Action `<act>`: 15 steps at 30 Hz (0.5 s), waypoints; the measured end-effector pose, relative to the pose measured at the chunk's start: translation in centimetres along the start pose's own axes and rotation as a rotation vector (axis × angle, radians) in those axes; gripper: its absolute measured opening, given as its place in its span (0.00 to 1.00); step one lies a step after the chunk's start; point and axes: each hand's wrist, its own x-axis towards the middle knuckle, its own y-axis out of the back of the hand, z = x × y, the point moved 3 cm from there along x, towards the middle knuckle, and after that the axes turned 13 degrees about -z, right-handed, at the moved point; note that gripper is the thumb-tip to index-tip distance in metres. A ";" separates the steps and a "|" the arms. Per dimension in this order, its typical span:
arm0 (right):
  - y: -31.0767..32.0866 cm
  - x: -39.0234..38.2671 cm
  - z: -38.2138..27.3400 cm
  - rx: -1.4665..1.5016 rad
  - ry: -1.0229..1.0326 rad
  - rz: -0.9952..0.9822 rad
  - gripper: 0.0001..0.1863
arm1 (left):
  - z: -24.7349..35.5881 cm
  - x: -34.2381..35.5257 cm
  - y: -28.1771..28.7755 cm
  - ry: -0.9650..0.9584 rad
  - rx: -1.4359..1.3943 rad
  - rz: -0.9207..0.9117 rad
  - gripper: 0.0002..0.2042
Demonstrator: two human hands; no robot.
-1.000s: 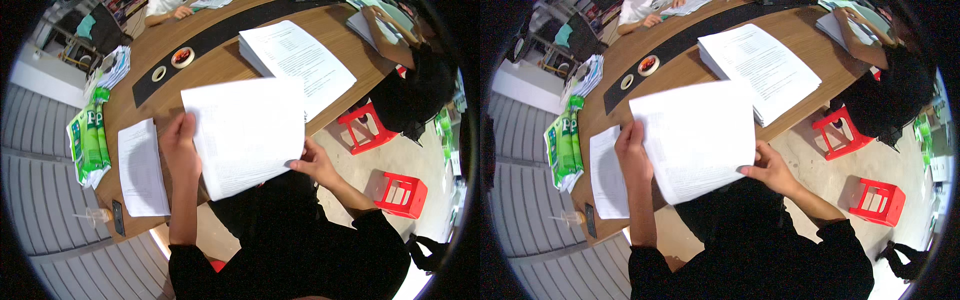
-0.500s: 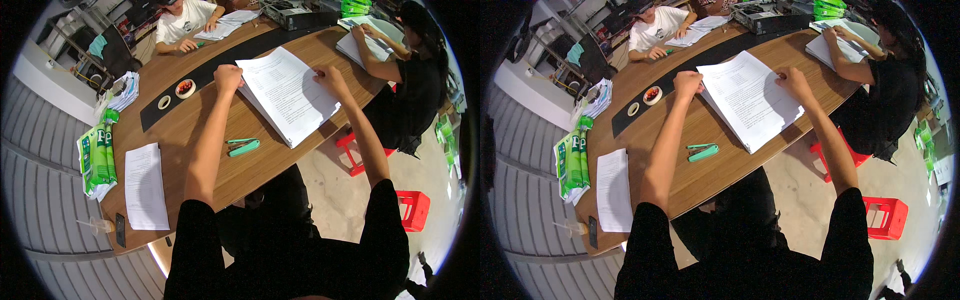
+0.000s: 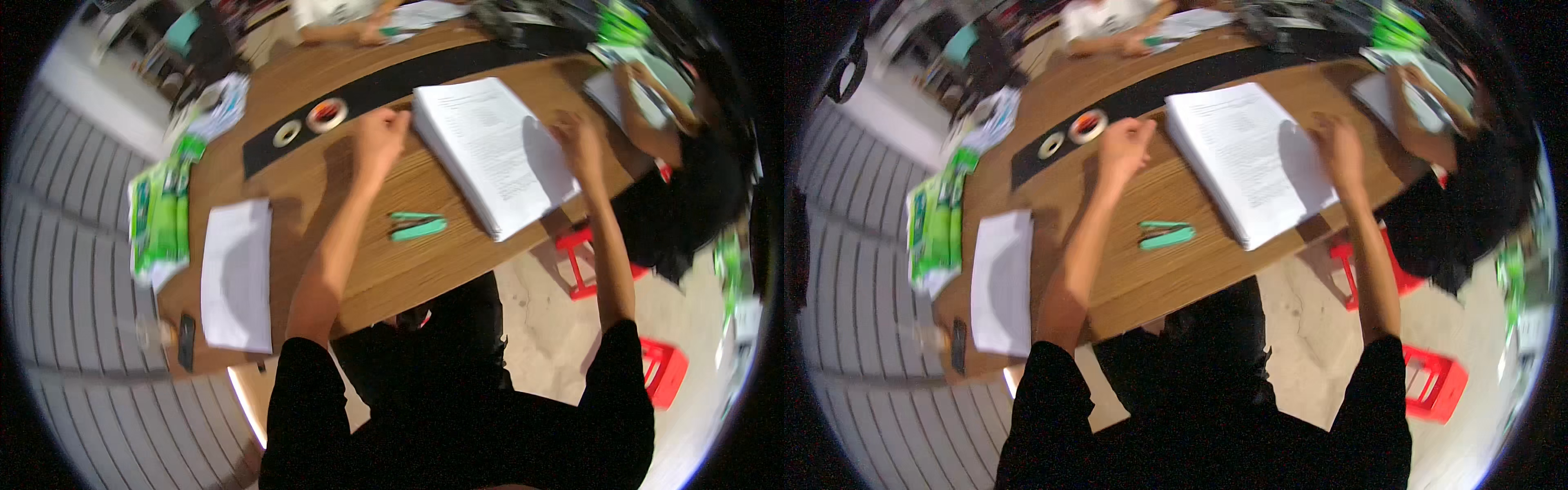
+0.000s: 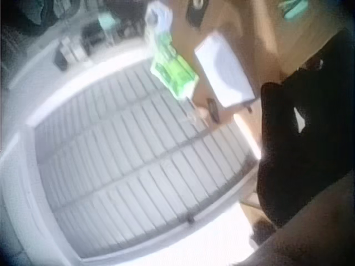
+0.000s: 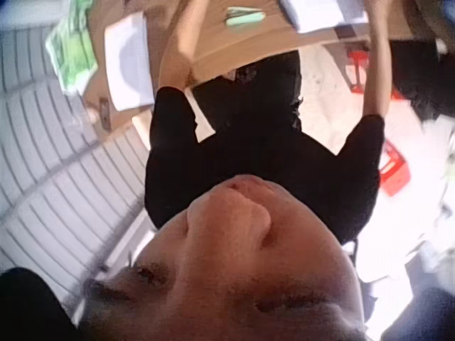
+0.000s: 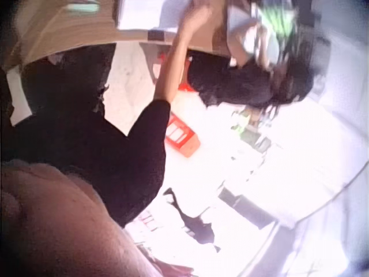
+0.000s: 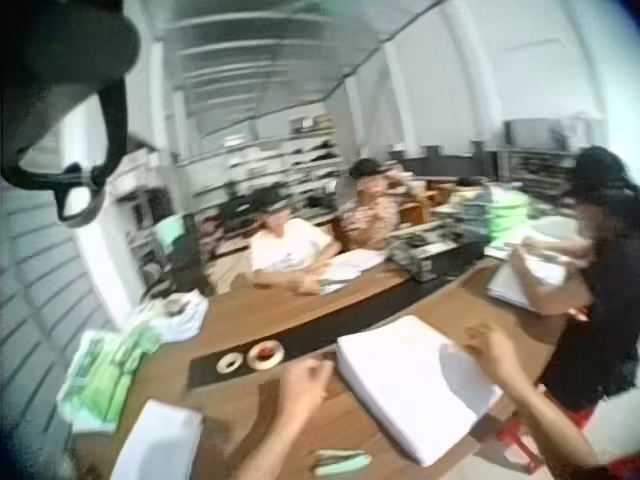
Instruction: The person organizes and staples sets of printed papers by hand using a small stapler. The person aligns the edges of multiple sheets of paper, staples them together in the corner, and places the completed sets into a large stack on the table.
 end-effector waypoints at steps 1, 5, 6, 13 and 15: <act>1.4 -0.8 -3.6 -0.095 0.022 0.033 0.17 | -0.5 -3.3 0.6 0.003 0.001 0.002 0.14; 1.6 -2.5 -14.8 0.236 0.126 -0.164 0.15 | 1.2 -19.1 1.6 -0.054 0.005 -0.067 0.14; 0.1 -3.4 -19.6 0.294 0.260 -0.241 0.13 | 0.1 -22.5 1.7 -0.049 -0.085 -0.057 0.14; -12.1 -13.0 -50.4 0.587 1.276 -0.683 0.22 | -4.7 -37.2 5.9 0.150 -0.067 0.234 0.09; -16.3 -14.4 -52.6 0.530 1.271 -0.680 0.24 | -5.2 -39.6 8.6 0.206 -0.057 0.367 0.05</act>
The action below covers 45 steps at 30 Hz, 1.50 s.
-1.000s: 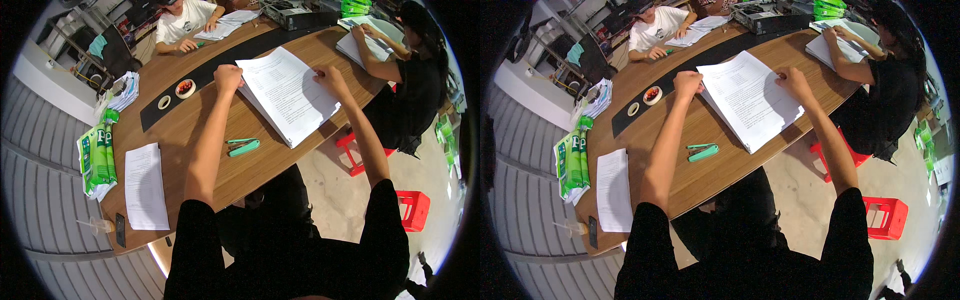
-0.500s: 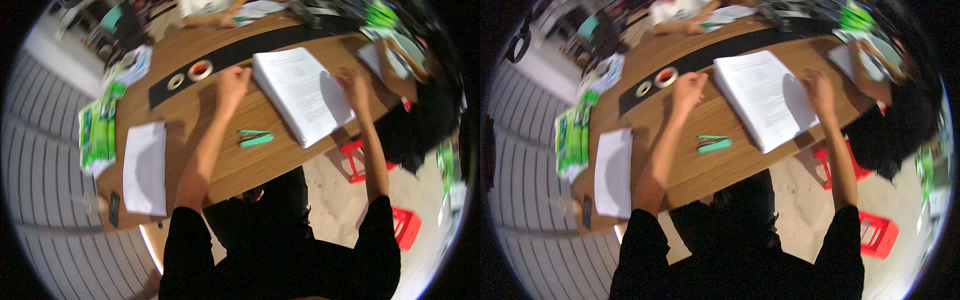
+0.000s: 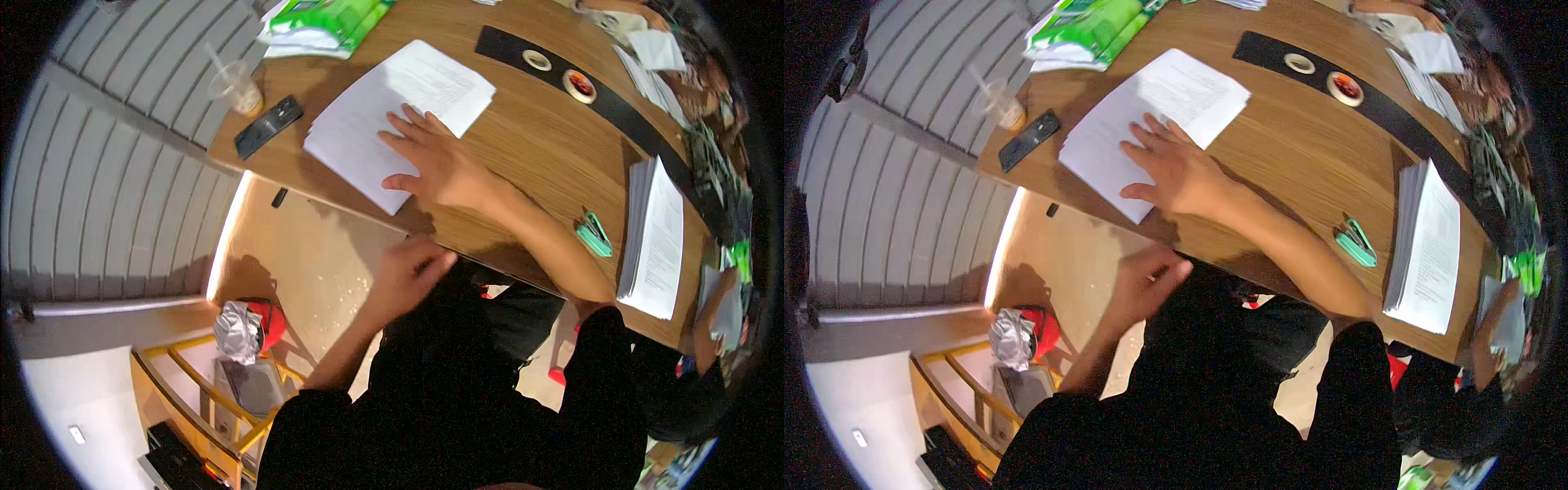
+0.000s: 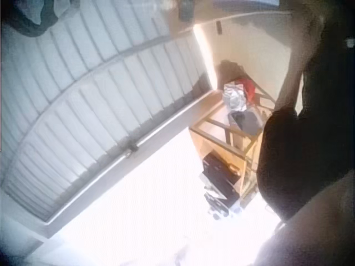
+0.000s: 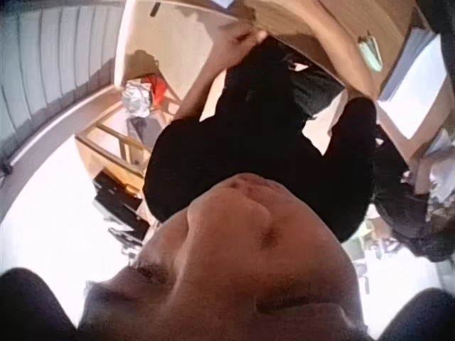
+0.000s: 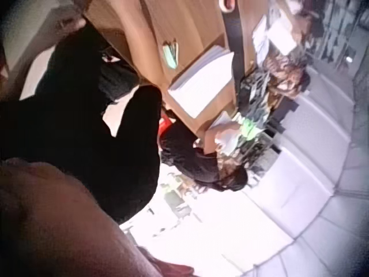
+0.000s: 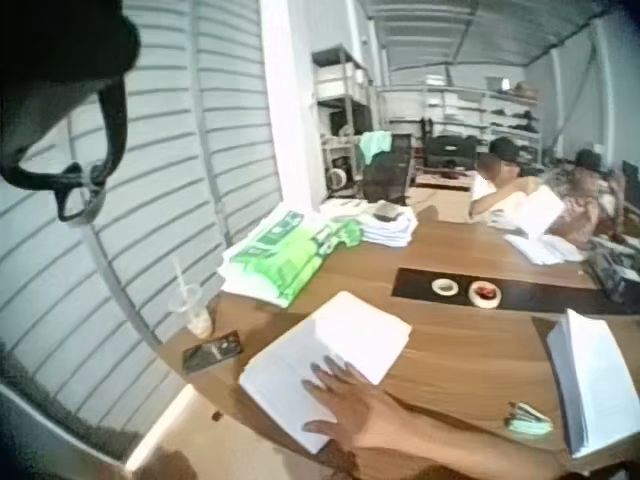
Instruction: The person organizes and staples sets of printed papers by hand using a small stapler. The person aligns the edges of multiple sheets of paper, staples them together in the corner, and places the completed sets into a large stack on the table.
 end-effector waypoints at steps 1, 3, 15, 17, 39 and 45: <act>-1.6 0.6 0.6 -0.046 -0.035 0.002 0.26 | -0.5 -0.3 1.5 0.014 -0.003 0.064 0.05; -3.3 0.6 2.1 -0.006 -0.039 -0.076 0.26 | -1.5 -0.5 4.5 0.025 -0.024 0.150 0.05; -2.3 2.2 5.4 0.565 -0.389 -0.109 0.21 | -6.1 6.6 11.6 -0.219 0.626 0.111 0.19; -2.3 2.1 5.7 0.567 -0.335 -0.119 0.22 | -6.3 7.3 11.9 -0.192 0.673 0.088 0.18; -1.9 1.9 7.5 0.617 -0.235 -0.122 0.17 | -5.5 9.8 12.8 0.217 0.147 0.238 0.12; -2.4 1.6 9.5 0.692 -0.290 -0.002 0.15 | -3.3 6.2 11.6 0.017 0.387 0.508 0.09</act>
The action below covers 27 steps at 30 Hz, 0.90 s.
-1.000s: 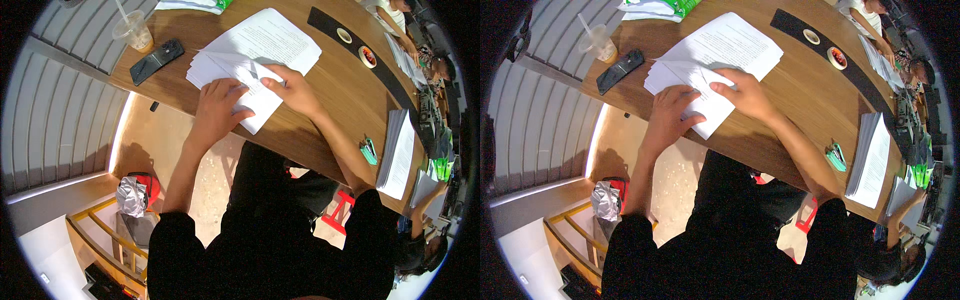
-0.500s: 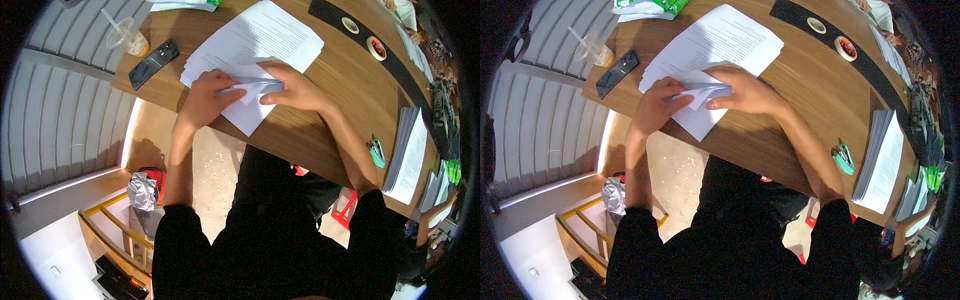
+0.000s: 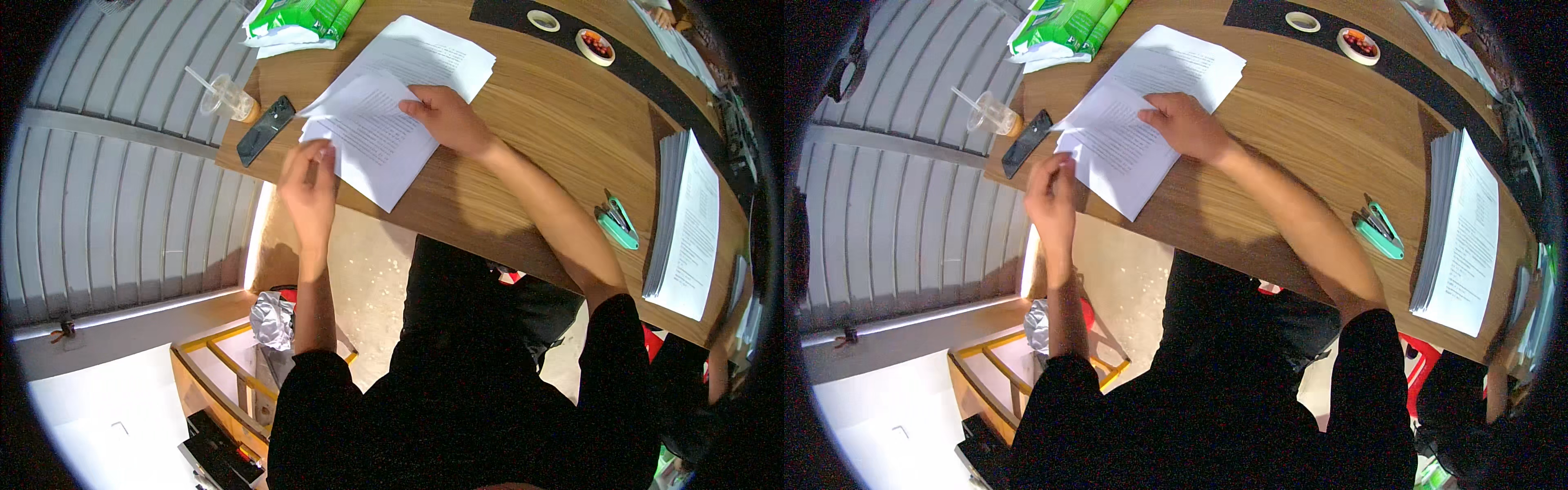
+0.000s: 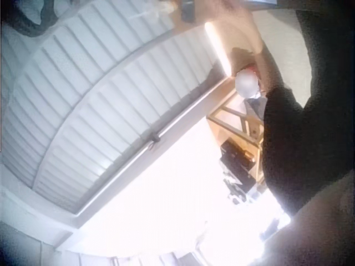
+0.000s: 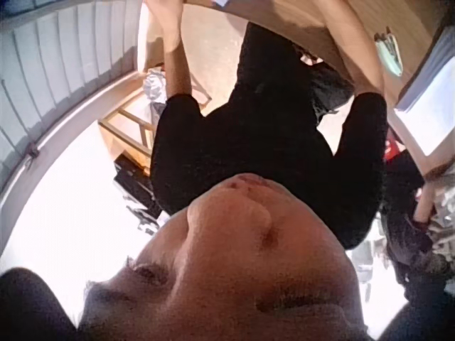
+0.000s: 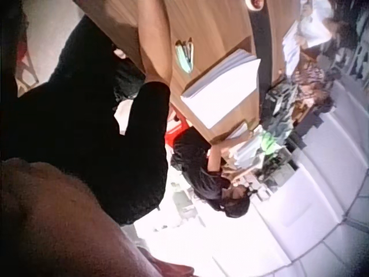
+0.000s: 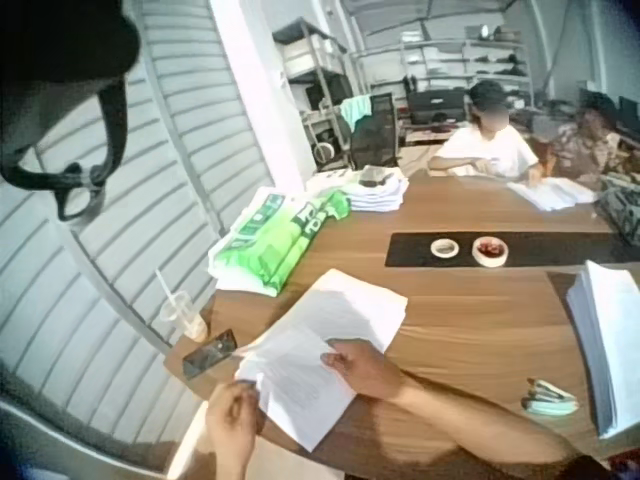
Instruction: The person organizes and staples sets of printed papers by hand using a small stapler. The person aligns the edges of multiple sheets of paper, staples them together in the corner, and places the completed sets into a large stack on the table.
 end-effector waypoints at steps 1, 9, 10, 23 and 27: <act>0.1 0.0 0.1 0.003 0.006 0.010 0.15 | 0.2 -0.5 -0.2 -0.137 0.170 -0.046 0.09; -0.5 -1.0 -1.3 -0.107 0.429 -0.086 0.18 | -1.8 3.1 -2.0 -0.124 0.264 -0.361 0.10; -1.1 -0.9 -0.4 -0.340 0.429 -0.019 0.18 | -2.1 3.5 -2.0 -0.076 0.173 -0.380 0.11; 0.0 -0.9 -0.4 -0.163 0.426 -0.111 0.18 | -2.0 0.9 -3.5 0.108 0.457 -0.362 0.12; -0.2 -0.8 -0.1 -0.192 0.316 -0.087 0.20 | -1.6 2.1 -2.8 0.140 -0.090 -0.038 0.10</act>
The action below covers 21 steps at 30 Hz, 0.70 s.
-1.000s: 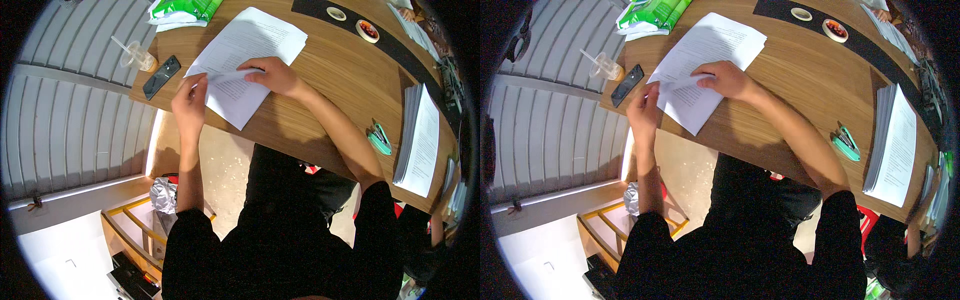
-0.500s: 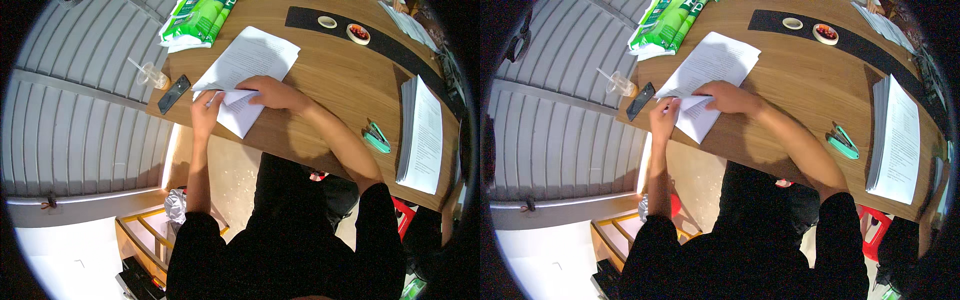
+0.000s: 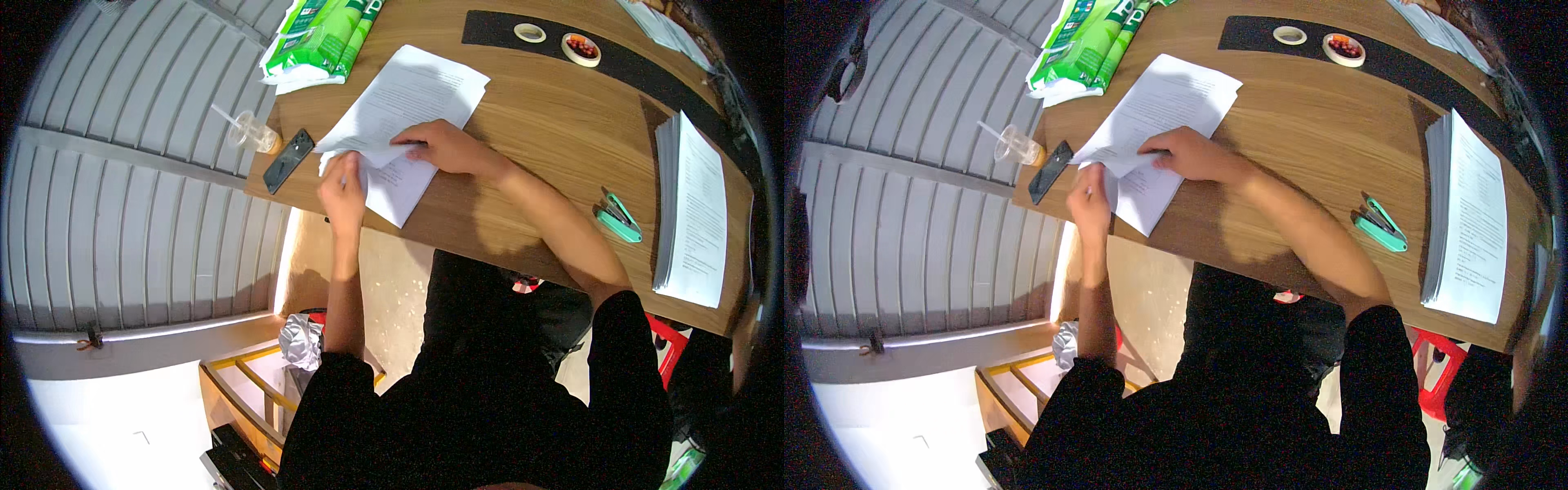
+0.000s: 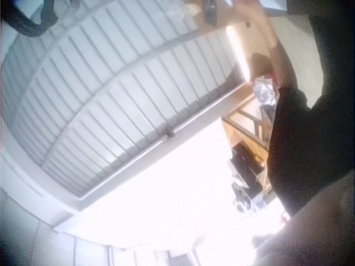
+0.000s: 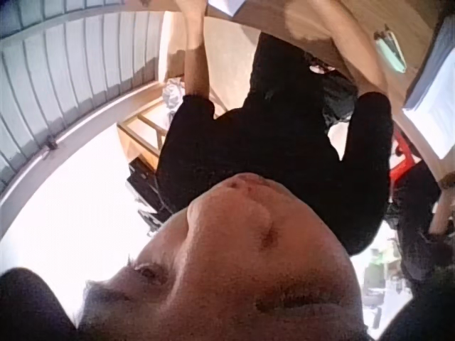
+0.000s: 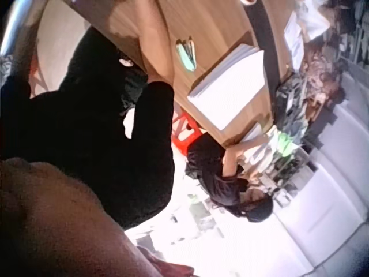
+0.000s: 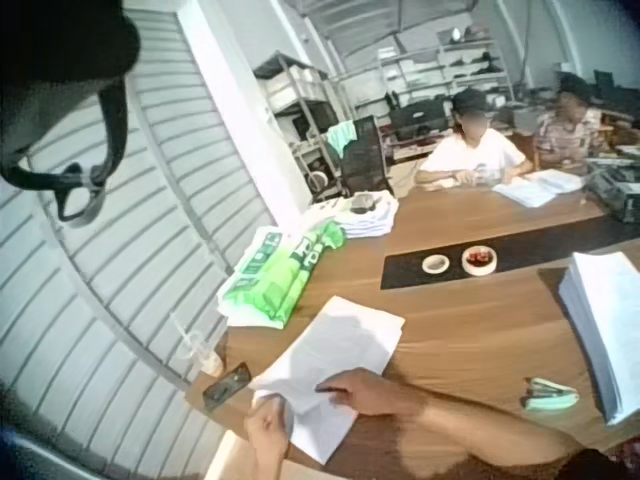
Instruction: The person organizes and staples sets of printed papers by hand using a small stapler. The person aligns the edges of multiple sheets of paper, staples them together in the corner, and places the completed sets into a large stack on the table.
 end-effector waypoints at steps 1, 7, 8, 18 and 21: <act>0.0 0.1 0.6 0.114 -0.170 0.012 0.18 | 0.6 -0.9 0.1 -0.133 0.031 0.120 0.12; 1.0 -0.1 1.8 0.474 -0.269 0.251 0.15 | 0.7 -4.2 -1.3 -0.248 0.477 -0.079 0.19; 0.9 0.0 1.5 0.475 -0.264 0.246 0.15 | 0.1 -4.0 -1.7 -0.256 0.622 -0.255 0.20; 14.0 -6.1 -13.7 0.260 -0.110 0.620 0.13 | 8.2 2.7 2.2 -0.289 0.091 -0.028 0.39; 15.4 -10.1 -16.4 0.211 -0.149 0.547 0.14 | 12.9 3.6 0.0 -0.446 -0.580 -0.224 0.35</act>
